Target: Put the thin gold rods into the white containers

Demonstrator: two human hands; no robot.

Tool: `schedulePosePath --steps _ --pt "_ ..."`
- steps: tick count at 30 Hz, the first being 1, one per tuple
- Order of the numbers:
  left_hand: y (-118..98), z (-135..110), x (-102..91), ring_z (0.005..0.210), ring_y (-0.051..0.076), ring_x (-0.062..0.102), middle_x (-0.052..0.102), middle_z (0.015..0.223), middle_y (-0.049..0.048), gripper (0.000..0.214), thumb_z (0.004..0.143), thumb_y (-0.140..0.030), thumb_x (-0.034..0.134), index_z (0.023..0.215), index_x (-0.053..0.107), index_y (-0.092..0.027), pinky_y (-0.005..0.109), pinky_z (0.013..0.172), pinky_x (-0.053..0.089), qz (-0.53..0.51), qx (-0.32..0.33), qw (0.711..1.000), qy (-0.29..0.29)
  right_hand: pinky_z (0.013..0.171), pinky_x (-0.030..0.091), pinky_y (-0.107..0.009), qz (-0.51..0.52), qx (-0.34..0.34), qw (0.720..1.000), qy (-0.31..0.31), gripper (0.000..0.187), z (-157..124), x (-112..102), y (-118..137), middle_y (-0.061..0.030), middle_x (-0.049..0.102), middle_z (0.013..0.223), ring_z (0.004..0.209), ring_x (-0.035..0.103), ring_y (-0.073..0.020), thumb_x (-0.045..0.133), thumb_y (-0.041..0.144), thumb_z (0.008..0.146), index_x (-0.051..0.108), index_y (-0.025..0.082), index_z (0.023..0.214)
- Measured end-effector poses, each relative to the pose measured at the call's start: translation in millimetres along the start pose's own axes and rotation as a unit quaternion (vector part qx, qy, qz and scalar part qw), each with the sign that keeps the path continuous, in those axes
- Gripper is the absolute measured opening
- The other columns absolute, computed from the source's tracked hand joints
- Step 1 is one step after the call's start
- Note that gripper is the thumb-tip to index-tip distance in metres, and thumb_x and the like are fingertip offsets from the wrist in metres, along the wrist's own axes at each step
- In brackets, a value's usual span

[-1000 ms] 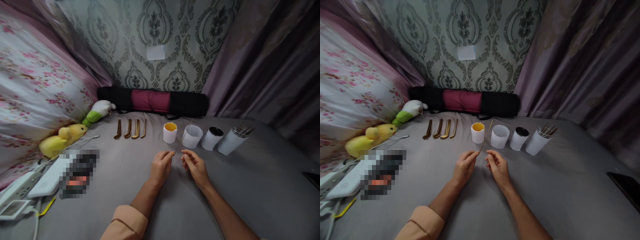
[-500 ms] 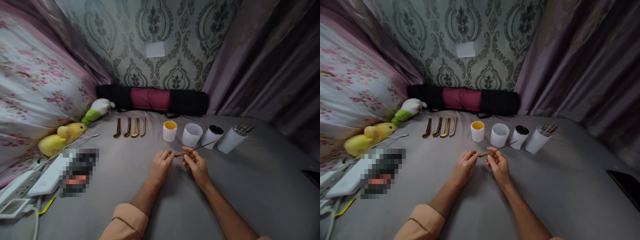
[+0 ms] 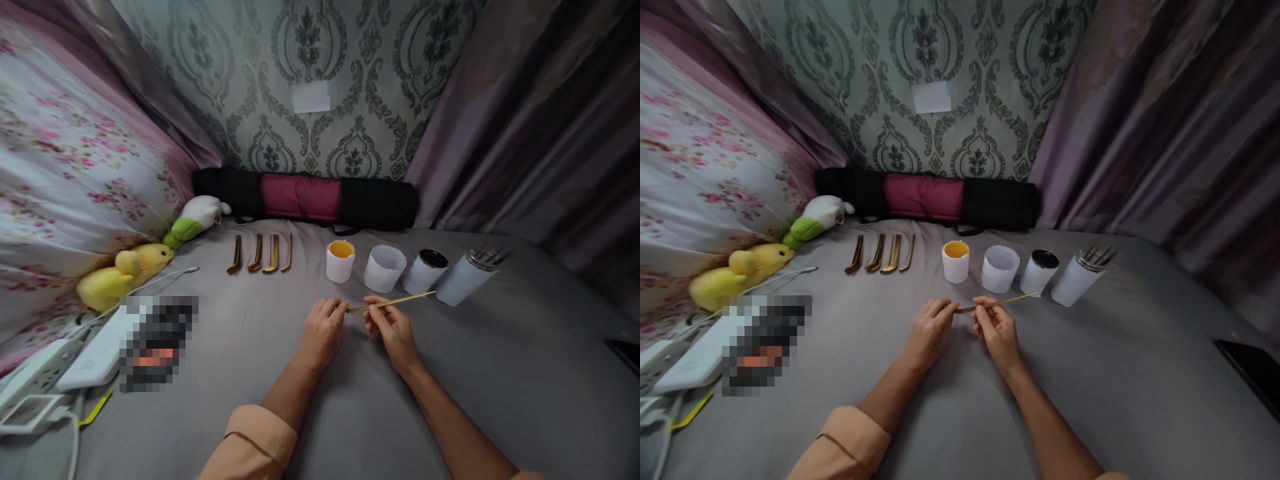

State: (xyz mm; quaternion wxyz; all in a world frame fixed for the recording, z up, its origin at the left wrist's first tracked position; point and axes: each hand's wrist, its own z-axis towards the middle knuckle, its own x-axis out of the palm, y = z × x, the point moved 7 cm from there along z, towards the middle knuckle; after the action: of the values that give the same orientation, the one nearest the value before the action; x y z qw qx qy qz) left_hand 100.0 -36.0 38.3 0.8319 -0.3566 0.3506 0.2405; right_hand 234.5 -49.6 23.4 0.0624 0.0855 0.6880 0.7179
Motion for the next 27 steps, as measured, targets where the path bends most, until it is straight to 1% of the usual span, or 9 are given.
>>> schedulePosePath --steps 4,8,11,14,16,20,22,24,27 --pt "3 0 1.6 0.087 0.017 0.048 0.056 0.096 0.0078 0.03 0.083 -0.018 0.035 0.107 0.054 -0.022 0.032 0.079 0.039 -0.04 -0.019 0.999 -0.01 0.043 0.038 -0.019 0.008 0.013 1.0 -0.013 0.035 2 -2 -6 -0.0009 0.054 0.065 0.05 0.048 -0.0088 0.051 0.047 0.073 0.056 0.017 0.09" --pt "6 1 1.8 0.088 0.016 0.05 0.057 0.093 0.0073 0.028 0.083 -0.018 0.037 0.102 0.056 -0.021 0.029 0.079 0.039 -0.13 -0.045 0.99 -0.027 0.041 0.036 -0.019 0.018 0.016 1.0 -0.015 0.033 3 -3 -9 0.0005 0.053 0.064 0.048 0.048 -0.0079 0.052 0.046 0.073 0.056 0.017 0.088" --pt "10 2 2.4 0.084 0.016 0.052 0.058 0.089 0.0075 0.025 0.081 -0.018 0.041 0.098 0.058 -0.02 0.028 0.077 0.04 -0.203 -0.08 0.975 -0.038 0.041 0.036 -0.019 0.016 0.013 1.0 -0.02 0.033 2 -5 -8 0.0002 0.052 0.064 0.048 0.047 -0.0081 0.051 0.045 0.074 0.055 0.016 0.089" --pt "16 2 6.2 0.074 0.014 0.053 0.06 0.084 0.0067 0.022 0.077 -0.02 0.046 0.093 0.061 -0.02 0.026 0.07 0.041 -0.283 -0.144 0.947 -0.043 0.041 0.036 -0.019 0.013 0.009 0.999 -0.031 0.032 3 -7 -7 0.0007 0.051 0.064 0.048 0.046 -0.0077 0.05 0.045 0.074 0.055 0.017 0.089" --pt "20 1 11.5 0.068 0.013 0.053 0.061 0.081 0.0061 0.021 0.075 -0.02 0.047 0.09 0.062 -0.019 0.024 0.064 0.042 -0.348 -0.202 0.915 -0.041 0.041 0.036 -0.018 0.014 0.005 0.999 -0.04 0.03 3 -9 -7 0.0016 0.051 0.063 0.047 0.046 -0.0071 0.051 0.044 0.075 0.055 0.018 0.088" --pt "22 -2 26.6 0.056 0.011 0.052 0.06 0.073 0.0052 0.025 0.07 -0.017 0.048 0.092 0.058 -0.014 0.021 0.048 0.04 -0.484 -0.301 0.821 -0.002 0.04 0.035 -0.018 0.017 -0.007 0.998 -0.058 0.026 5 -13 -6 0.0026 0.048 0.061 0.046 0.044 -0.0064 0.05 0.041 0.075 0.053 0.018 0.087" --pt "21 -4 32.6 0.053 0.011 0.052 0.059 0.071 0.0053 0.027 0.068 -0.019 0.049 0.093 0.057 -0.012 0.021 0.044 0.039 -0.534 -0.331 0.777 0.025 0.04 0.035 -0.018 0.016 -0.009 0.998 -0.062 0.027 5 -14 -7 0.0023 0.047 0.061 0.046 0.043 -0.0064 0.05 0.041 0.075 0.053 0.017 0.087" --pt "19 -6 37.2 0.052 0.011 0.053 0.059 0.069 0.0059 0.03 0.07 -0.026 0.05 0.094 0.055 -0.01 0.021 0.043 0.039 -0.577 -0.352 0.735 0.047 0.039 0.034 -0.018 0.014 -0.009 0.998 -0.062 0.028 4 -14 -7 0.0022 0.046 0.061 0.046 0.043 -0.0065 0.05 0.041 0.075 0.052 0.016 0.087" --pt "15 -8 42.5 0.049 0.01 0.053 0.059 0.068 0.0066 0.037 0.073 -0.039 0.049 0.095 0.054 -0.009 0.021 0.042 0.038 -0.634 -0.357 0.682 0.076 0.039 0.034 -0.018 0.01 -0.011 0.998 -0.055 0.026 4 -13 -6 0.0028 0.046 0.06 0.045 0.043 -0.0065 0.05 0.04 0.074 0.053 0.017 0.085"
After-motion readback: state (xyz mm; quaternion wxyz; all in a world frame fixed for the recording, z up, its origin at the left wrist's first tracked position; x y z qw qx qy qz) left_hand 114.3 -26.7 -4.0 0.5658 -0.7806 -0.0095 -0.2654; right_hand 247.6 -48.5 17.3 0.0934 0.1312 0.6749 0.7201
